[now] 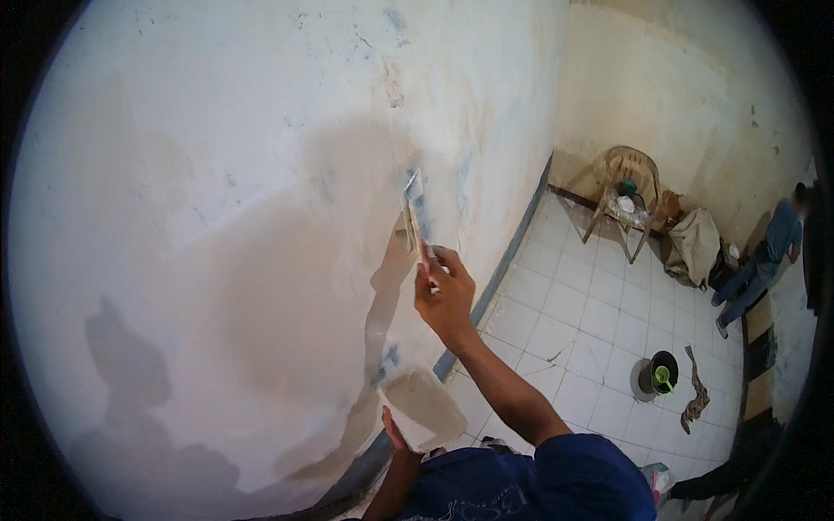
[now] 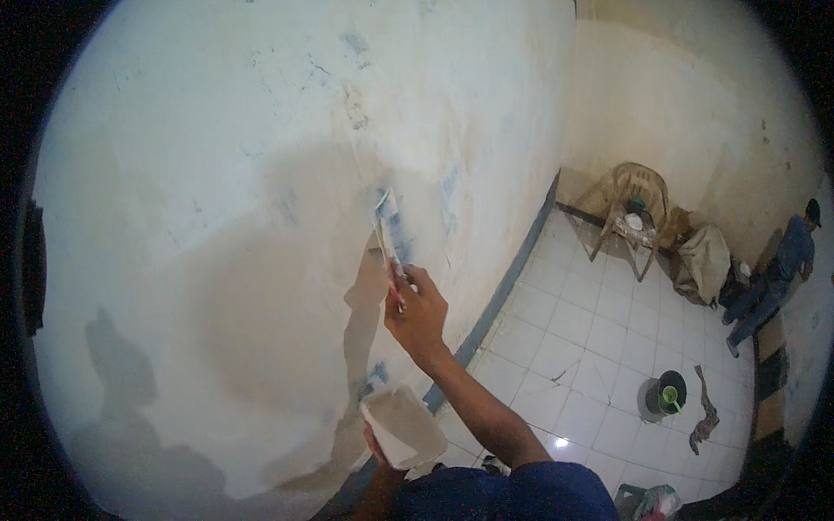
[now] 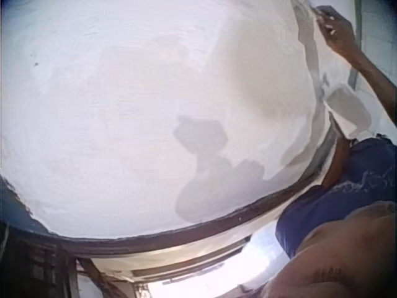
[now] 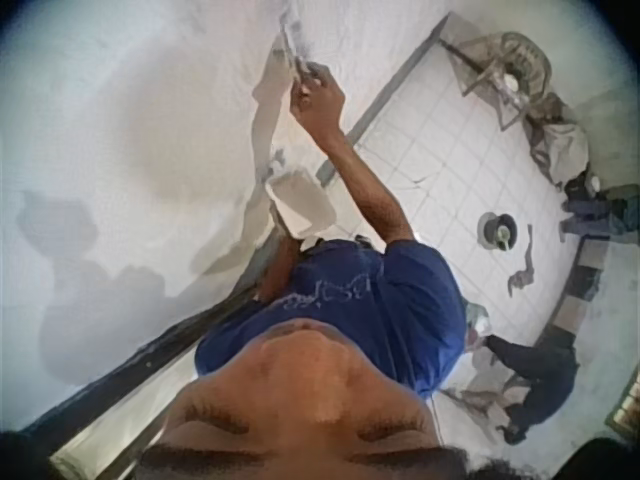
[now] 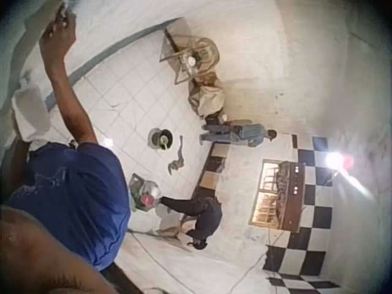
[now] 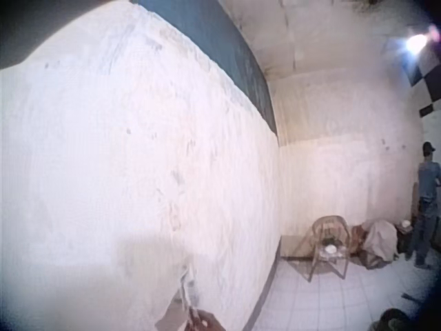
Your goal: The person uses a putty knife to apply white filler from a plastic container onto a wall, smoothing it over blue-stained areas with repeated strokes.
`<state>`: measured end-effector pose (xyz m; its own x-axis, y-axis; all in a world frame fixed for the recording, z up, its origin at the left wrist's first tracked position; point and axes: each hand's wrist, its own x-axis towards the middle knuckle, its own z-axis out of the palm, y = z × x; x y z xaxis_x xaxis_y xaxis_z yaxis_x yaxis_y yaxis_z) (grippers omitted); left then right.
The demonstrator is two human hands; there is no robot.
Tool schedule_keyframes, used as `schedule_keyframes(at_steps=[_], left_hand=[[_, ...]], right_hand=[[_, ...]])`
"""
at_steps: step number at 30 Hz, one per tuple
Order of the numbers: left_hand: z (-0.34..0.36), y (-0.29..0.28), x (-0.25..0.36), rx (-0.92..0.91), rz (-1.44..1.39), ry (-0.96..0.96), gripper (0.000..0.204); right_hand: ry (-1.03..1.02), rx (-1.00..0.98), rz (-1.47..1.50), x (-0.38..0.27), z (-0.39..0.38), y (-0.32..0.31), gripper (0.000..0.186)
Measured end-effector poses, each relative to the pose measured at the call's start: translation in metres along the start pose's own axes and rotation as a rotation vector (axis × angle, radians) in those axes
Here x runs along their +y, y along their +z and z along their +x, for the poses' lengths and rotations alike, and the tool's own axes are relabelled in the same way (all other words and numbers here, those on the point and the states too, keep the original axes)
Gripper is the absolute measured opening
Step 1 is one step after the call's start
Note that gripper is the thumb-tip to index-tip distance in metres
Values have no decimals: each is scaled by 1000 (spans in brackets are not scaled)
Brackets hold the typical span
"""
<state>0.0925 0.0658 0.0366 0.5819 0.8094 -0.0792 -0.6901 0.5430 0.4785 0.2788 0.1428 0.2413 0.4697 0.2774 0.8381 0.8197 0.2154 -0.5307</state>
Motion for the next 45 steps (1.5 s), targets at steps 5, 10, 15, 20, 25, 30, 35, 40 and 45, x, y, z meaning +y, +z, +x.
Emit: schedule_keyframes(at_steps=[5,10,15,20,25,30,35,40,45], left_hand=[[0,-20,-9,46,-38,-24,79],[2,-33,-13,168,107,-7,74],[2,-9,-10,93,83,-51,72],[2,8,-11,-10,-14,-121,76],[-3,-22,-16,-68,56,-17,78],[-15,-27,-6,23,-2,13,80],[-17,-14,-1,5,15,4,80],[-22,-41,-3,73,89,6,79],[-14,-42,-7,99,123,-64,80]], right_hand=[[188,145,-3,3,13,17,37],[-20,-61,-174,-31,-12,30,39],[-15,-87,215,-12,-34,-19,23],[329,16,-11,55,-37,-16,11],[544,28,-132,69,-19,18,17],[551,50,378,18,-13,-13,7],[105,82,-122,7,-12,15,18],[-25,-154,-67,-31,-74,17,32],[40,-111,129,-14,-82,-24,19]])
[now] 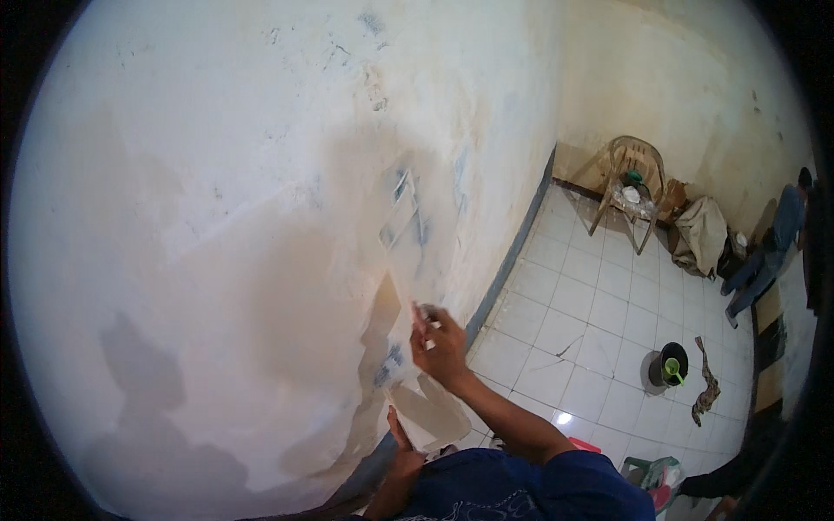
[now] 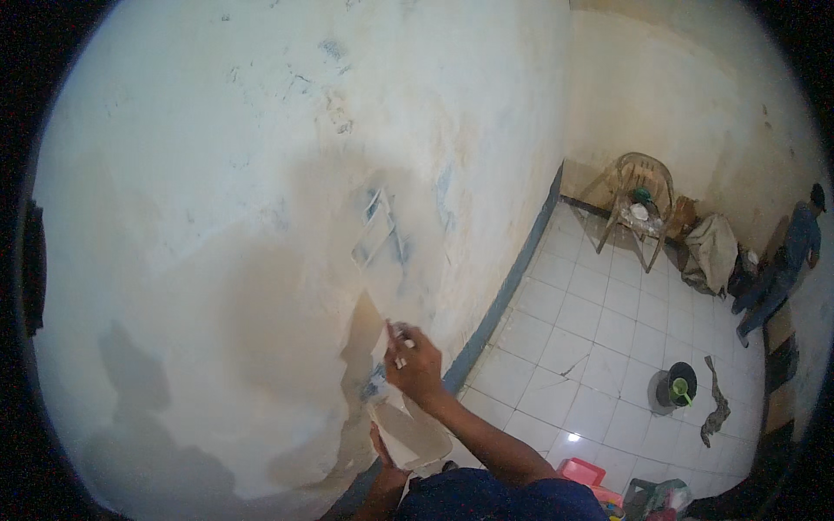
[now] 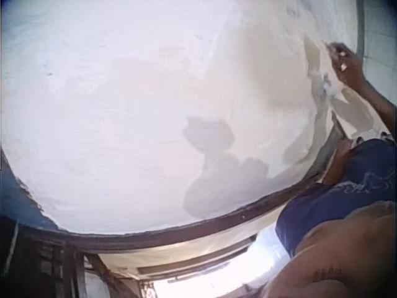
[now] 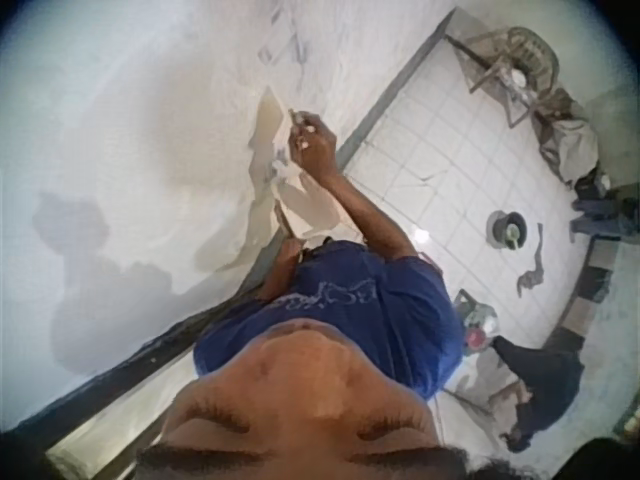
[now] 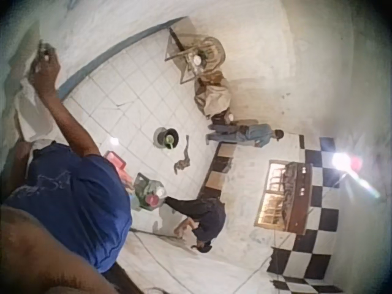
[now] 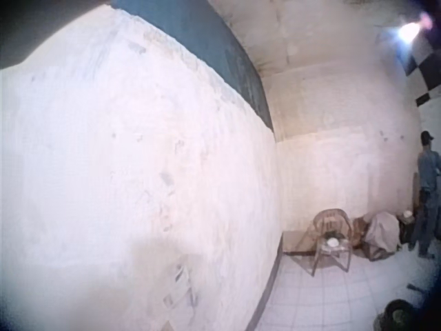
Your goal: The person uses a putty knife to apply white filler from a plastic container onto a wall, smoothing it over blue-stained areas with repeated strokes.
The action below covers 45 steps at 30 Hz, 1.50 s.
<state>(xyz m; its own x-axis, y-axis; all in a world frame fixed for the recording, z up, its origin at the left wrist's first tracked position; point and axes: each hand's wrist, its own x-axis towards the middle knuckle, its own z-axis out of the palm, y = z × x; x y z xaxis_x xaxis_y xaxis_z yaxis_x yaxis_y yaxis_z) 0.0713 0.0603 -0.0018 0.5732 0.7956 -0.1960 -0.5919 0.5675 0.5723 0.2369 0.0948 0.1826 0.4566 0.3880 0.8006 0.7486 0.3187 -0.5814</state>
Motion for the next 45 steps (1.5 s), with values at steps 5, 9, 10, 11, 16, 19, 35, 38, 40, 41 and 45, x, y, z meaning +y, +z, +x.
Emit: schedule_keyframes(at_steps=[5,9,10,11,16,19,35,38,40,41,45], left_hand=[[-10,55,6,-135,-51,24,80],[-12,14,0,-21,4,91,80],[-6,-12,-7,5,2,97,80],[-2,-19,-9,16,-2,102,80],[2,-8,-5,-15,-13,107,82],[-1,0,-3,-74,-31,102,83],[2,31,-1,-166,-25,30,83],[-8,37,5,-56,-39,84,83],[-9,34,7,-56,-46,82,83],[-11,32,7,-59,-56,72,83],[-5,42,6,-170,-32,52,81]], right_hand=[[500,182,-5,77,37,11,8],[286,78,-27,-9,43,24,7],[283,69,-18,-23,47,18,7],[297,101,122,-28,54,9,6],[150,357,-98,31,102,4,10],[47,39,-368,43,83,30,24],[358,195,-89,79,77,19,8],[84,61,-28,4,55,10,10],[182,106,21,0,56,4,11],[280,152,60,2,56,-1,11],[113,127,-303,68,63,23,23]])
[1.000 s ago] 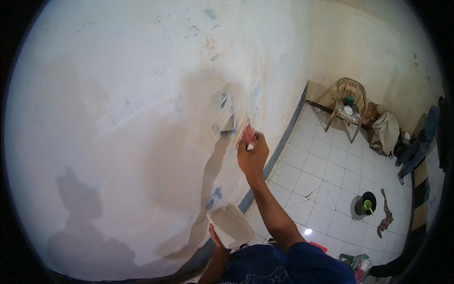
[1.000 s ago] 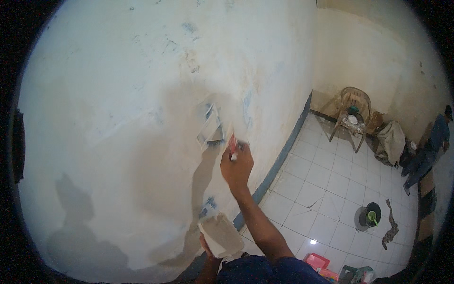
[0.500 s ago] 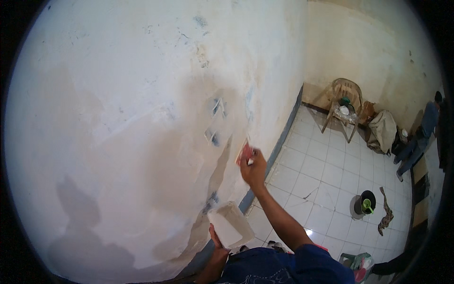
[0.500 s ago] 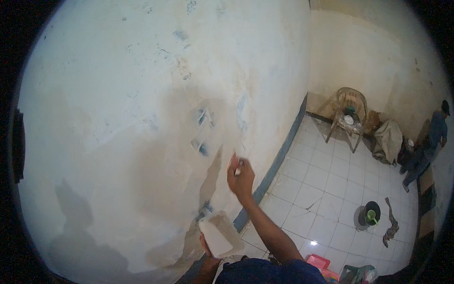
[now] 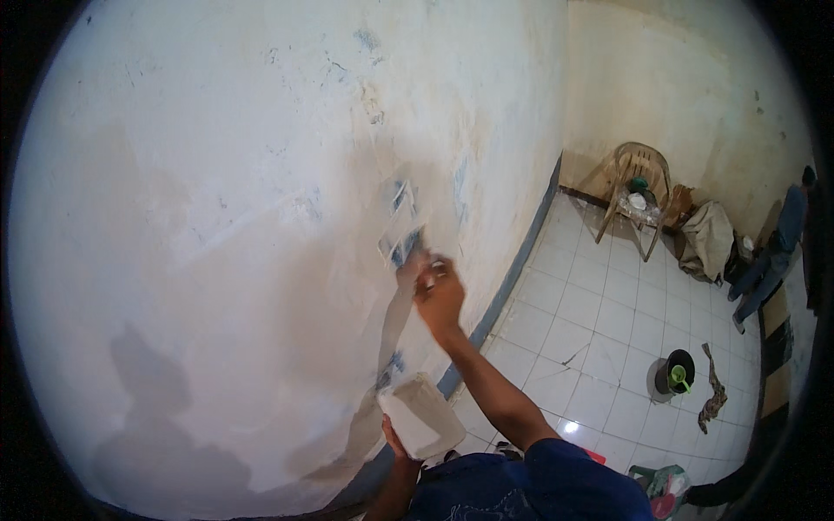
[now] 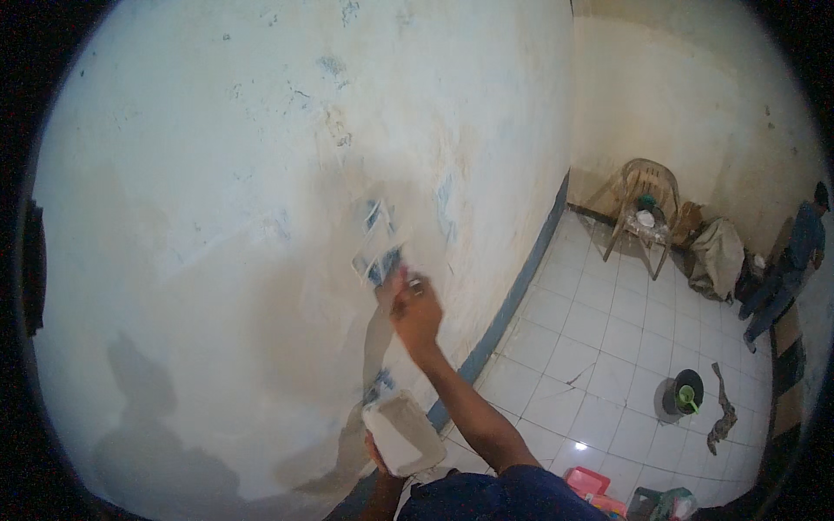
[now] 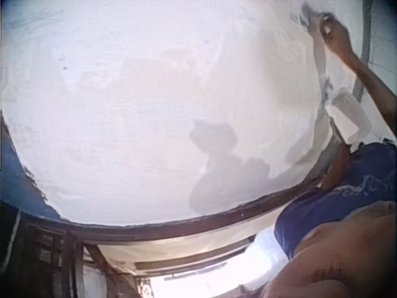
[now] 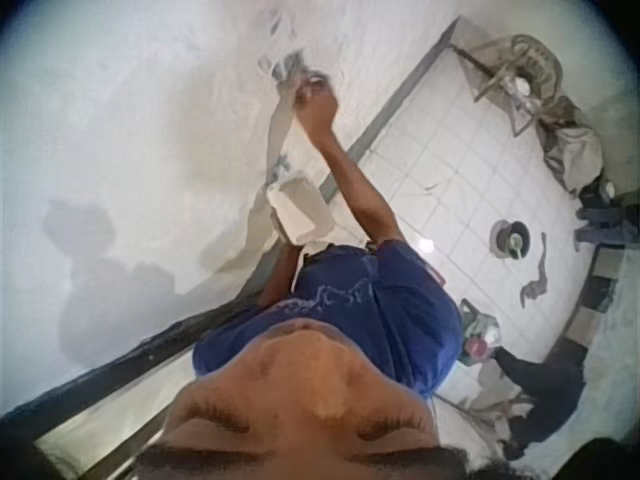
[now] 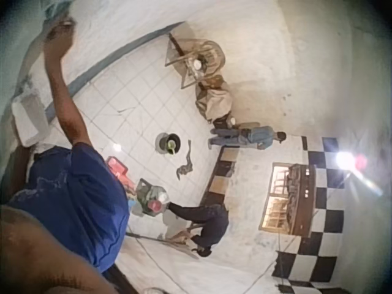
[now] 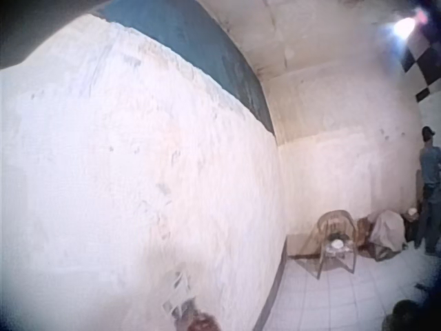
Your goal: The person uses a putty knife to apply white filler from a plastic container onto a wall, smoothing it over blue-stained areas with repeated strokes.
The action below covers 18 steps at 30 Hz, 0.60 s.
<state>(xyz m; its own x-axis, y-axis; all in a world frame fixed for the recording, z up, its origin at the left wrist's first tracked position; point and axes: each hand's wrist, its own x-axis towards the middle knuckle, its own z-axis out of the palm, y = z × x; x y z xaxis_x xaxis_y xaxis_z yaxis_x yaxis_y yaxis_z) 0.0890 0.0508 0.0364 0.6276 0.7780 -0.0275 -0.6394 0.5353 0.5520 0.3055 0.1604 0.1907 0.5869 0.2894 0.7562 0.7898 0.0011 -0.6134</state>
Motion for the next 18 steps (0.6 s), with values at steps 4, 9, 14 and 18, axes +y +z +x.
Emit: schedule_keyframes(at_steps=[4,9,14,18], left_hand=[[-9,-35,1,110,97,39,82],[-8,-22,0,138,192,0,86],[5,-78,-23,100,30,-8,89],[-4,-33,-9,146,125,38,89]], right_hand=[[-313,-200,136,-59,-70,-6,26],[-106,-69,285,-11,-55,-48,14],[159,213,96,46,-9,6,10],[-20,-105,189,-42,-24,-10,29]])
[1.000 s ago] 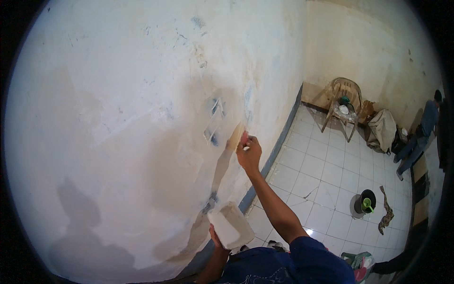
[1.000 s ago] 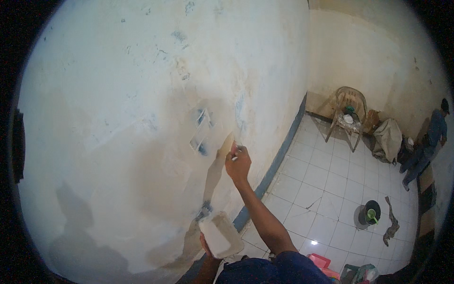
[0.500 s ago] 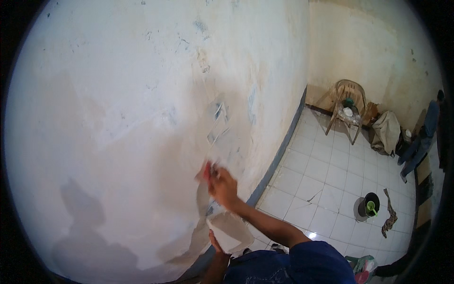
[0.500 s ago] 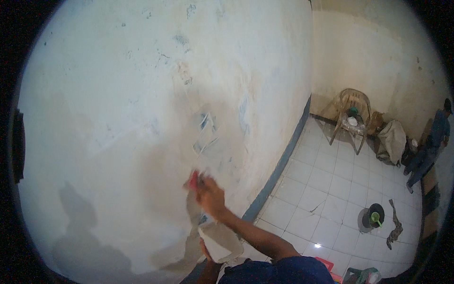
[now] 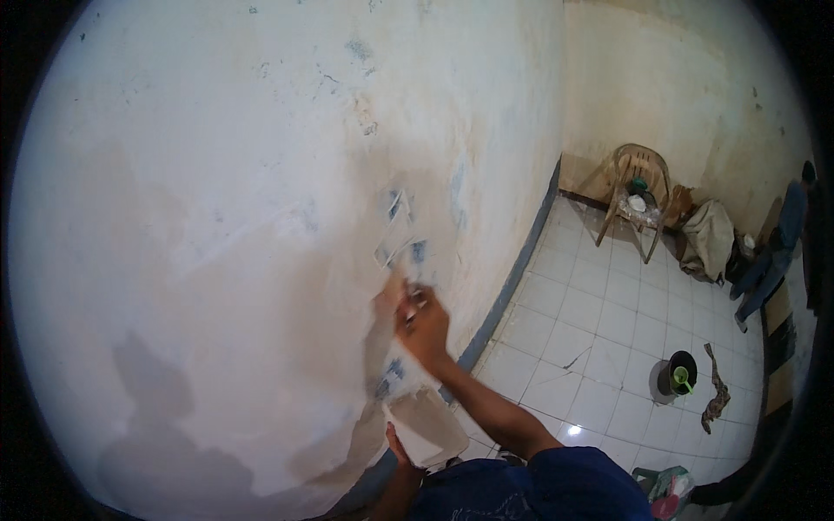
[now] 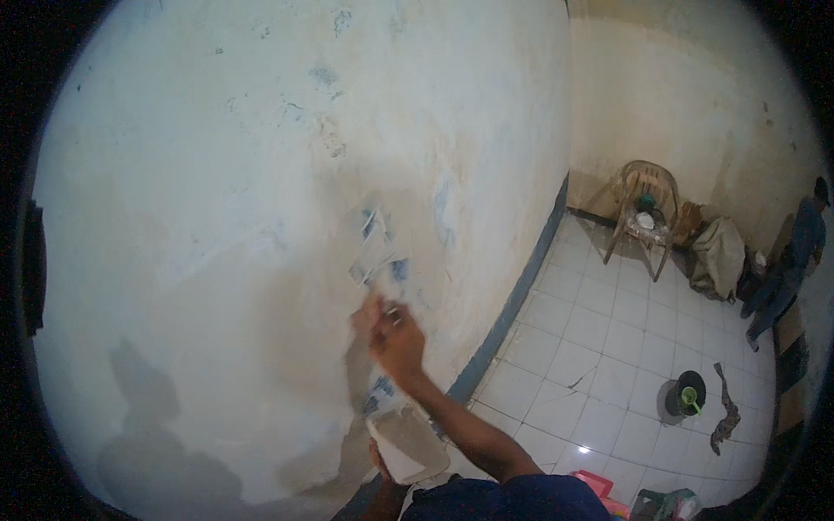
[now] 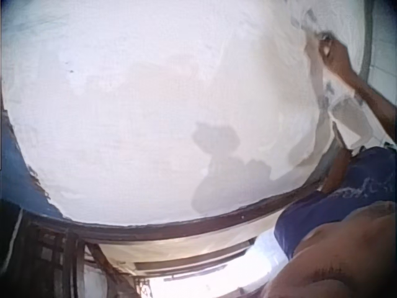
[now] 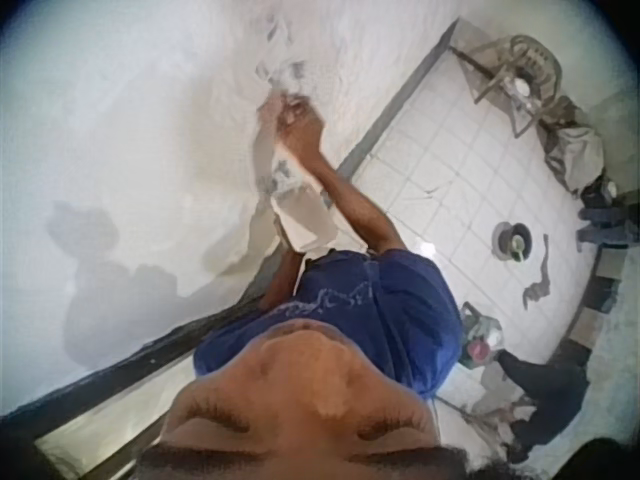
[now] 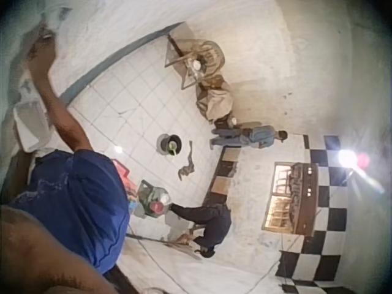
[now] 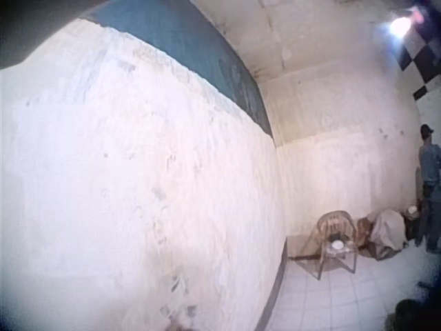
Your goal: The person uses a putty knife to apply white filler from a plastic container onto a wall, smoothing it over blue-stained areas with repeated strokes.
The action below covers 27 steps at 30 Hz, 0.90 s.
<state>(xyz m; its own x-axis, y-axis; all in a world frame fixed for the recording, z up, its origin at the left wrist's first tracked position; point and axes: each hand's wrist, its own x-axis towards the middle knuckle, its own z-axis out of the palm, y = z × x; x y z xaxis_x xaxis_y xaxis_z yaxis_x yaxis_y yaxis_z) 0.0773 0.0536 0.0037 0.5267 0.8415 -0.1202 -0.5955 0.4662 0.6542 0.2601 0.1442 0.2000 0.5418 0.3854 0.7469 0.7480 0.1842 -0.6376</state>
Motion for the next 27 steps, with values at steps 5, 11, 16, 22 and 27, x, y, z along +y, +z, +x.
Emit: schedule_keyframes(at_steps=[5,11,16,22,27], left_hand=[[-5,8,9,87,44,-65,88],[8,12,5,-120,-184,-2,88],[-8,11,16,-13,-38,-11,90],[3,-5,8,-35,-105,6,81],[3,-15,-7,-54,-70,-5,88]], right_hand=[[-79,31,264,-34,-12,-32,31],[96,282,-8,35,76,-17,8],[-293,-57,-36,-42,-10,3,15],[-126,116,34,-7,12,-41,24],[121,249,-73,73,52,-15,22]])
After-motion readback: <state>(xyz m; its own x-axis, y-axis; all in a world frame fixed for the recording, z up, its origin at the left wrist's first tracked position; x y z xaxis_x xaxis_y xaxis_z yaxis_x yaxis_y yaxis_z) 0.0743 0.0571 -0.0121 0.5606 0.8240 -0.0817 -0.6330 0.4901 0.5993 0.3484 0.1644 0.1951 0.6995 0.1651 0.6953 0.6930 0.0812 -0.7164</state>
